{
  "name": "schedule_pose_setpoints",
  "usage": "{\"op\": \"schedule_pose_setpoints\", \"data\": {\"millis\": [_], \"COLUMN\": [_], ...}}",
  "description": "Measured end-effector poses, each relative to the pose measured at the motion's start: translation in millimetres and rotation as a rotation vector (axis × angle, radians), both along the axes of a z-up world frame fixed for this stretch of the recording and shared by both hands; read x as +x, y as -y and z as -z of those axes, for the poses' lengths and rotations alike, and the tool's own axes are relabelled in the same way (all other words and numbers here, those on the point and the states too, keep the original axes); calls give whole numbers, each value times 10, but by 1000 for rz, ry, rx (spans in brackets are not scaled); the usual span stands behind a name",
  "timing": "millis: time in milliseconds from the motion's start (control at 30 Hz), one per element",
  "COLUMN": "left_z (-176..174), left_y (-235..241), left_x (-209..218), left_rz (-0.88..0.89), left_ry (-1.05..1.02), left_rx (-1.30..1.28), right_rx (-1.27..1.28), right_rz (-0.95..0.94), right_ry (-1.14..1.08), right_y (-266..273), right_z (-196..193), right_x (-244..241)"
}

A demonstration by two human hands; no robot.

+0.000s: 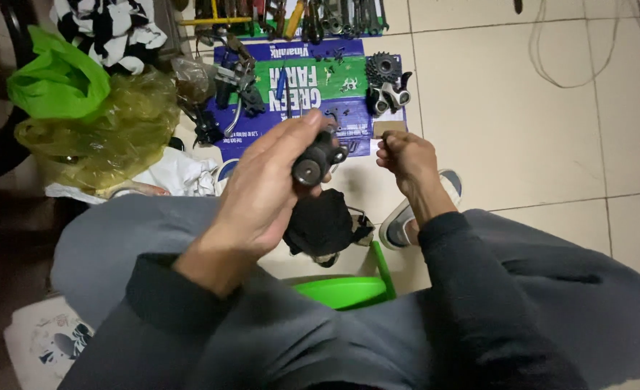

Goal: The person sits cross-legged on a stool and assembles a small black mechanical part, likely a bicycle hub. They insert a small metal pin into the component, rotate it to check the fit, and then wipe the part with a black cloth.

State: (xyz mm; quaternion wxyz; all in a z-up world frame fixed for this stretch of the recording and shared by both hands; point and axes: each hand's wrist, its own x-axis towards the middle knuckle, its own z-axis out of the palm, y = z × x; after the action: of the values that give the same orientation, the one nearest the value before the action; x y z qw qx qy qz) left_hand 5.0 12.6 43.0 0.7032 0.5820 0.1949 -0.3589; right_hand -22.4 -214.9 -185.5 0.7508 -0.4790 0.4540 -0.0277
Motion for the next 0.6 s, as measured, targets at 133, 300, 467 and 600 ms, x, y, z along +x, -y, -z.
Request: {"op": "schedule_pose_setpoints", "data": {"millis": [133,300,467,600], "left_z": [92,-187,6,-4], "left_y": [-136,-58,-158,-121], "left_x": [-11,144,97,123], "left_rz": [111,-221,-346,-373], "left_ry": [321,-135,-61,-85], "left_rx": [63,59,4,116], "right_rx": [-51,-50,-36,-50], "right_rz": [-18,15,12,-21], "right_ry": [-81,-166,-182,-174], "right_y": [106,123,166,174], "right_z": [652,999,1397,1673], "right_x": [27,101,255,450]}}
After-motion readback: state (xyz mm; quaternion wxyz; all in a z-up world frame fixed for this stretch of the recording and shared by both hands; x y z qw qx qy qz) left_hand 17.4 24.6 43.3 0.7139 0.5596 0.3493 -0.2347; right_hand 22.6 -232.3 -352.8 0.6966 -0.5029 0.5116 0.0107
